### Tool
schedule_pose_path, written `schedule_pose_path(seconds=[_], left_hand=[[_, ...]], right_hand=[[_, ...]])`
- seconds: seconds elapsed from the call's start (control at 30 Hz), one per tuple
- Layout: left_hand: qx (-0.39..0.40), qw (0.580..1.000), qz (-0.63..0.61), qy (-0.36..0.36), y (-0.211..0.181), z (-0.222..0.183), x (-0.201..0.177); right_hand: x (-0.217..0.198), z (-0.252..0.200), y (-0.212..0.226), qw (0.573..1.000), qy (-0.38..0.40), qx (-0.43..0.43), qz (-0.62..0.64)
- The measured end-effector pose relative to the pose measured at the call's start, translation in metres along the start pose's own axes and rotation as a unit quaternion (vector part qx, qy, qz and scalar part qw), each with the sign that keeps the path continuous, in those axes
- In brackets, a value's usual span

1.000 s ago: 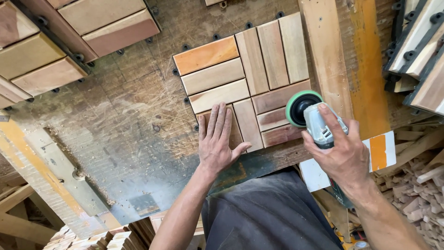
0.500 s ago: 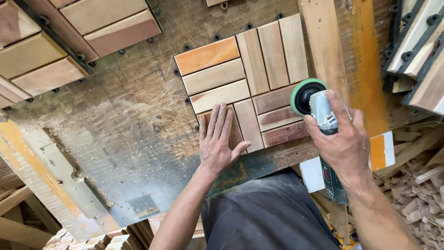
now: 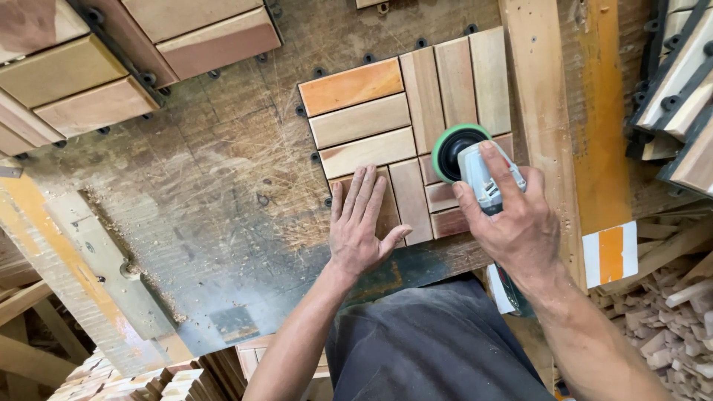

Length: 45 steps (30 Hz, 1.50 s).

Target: Sanding the surface of interlocking wooden floor tiles using a handheld orbital sander.

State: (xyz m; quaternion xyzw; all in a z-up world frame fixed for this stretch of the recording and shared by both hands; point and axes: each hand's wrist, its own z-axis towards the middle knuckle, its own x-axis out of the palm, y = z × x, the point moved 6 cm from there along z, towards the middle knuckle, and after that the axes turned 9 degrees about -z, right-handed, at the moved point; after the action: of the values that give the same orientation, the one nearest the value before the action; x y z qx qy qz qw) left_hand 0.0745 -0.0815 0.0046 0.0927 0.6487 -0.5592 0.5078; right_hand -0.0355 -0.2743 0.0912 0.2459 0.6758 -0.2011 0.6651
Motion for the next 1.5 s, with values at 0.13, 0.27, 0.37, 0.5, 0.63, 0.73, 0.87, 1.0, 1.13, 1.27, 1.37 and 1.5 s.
schedule_pose_path(seconds=[0.13,0.27,0.37,0.5,0.63,0.73,0.87,1.0,1.13,1.27,1.37,1.5], left_hand=[[0.0,1.0,-0.002,-0.011,0.0,0.0,-0.002],[-0.004,1.0,-0.018,-0.008,0.002,0.001,-0.003],[-0.006,1.0,-0.025,-0.01,0.002,0.001,-0.003],[-0.002,0.999,-0.029,-0.019,0.002,-0.001,-0.004],[-0.005,0.999,-0.042,-0.021,0.003,-0.001,-0.005],[-0.004,0.999,-0.042,-0.026,0.002,-0.001,-0.004],[-0.005,0.998,-0.047,-0.029,0.003,-0.002,-0.006],[-0.008,0.999,-0.037,-0.022,0.003,-0.001,-0.004],[-0.009,1.0,-0.012,-0.003,0.001,0.0,-0.002],[0.012,0.999,0.047,0.023,-0.006,0.006,0.0],[0.012,0.989,0.121,0.083,-0.013,0.013,0.012],[0.047,0.981,0.141,0.121,-0.023,0.039,0.024]], right_hand=[[-0.003,0.004,0.013,0.999,-0.031,-0.011,0.011],[-0.004,0.007,0.015,1.0,-0.019,-0.011,-0.001],[-0.005,0.008,0.018,1.0,-0.011,-0.012,-0.001],[-0.003,0.008,0.023,0.999,-0.031,-0.031,-0.007],[-0.002,0.01,0.024,0.999,-0.012,-0.03,-0.005],[-0.003,0.01,0.024,0.999,-0.026,-0.034,-0.026],[0.0,0.011,0.028,0.999,-0.019,-0.035,-0.018],[-0.001,0.014,0.032,0.999,0.01,-0.032,-0.016],[-0.001,0.008,0.028,0.999,0.002,-0.038,-0.019],[-0.004,0.002,0.014,0.997,-0.03,-0.055,-0.037],[-0.003,0.001,-0.007,0.998,-0.026,-0.036,-0.032],[-0.002,0.002,-0.046,0.999,0.001,0.039,-0.003]])
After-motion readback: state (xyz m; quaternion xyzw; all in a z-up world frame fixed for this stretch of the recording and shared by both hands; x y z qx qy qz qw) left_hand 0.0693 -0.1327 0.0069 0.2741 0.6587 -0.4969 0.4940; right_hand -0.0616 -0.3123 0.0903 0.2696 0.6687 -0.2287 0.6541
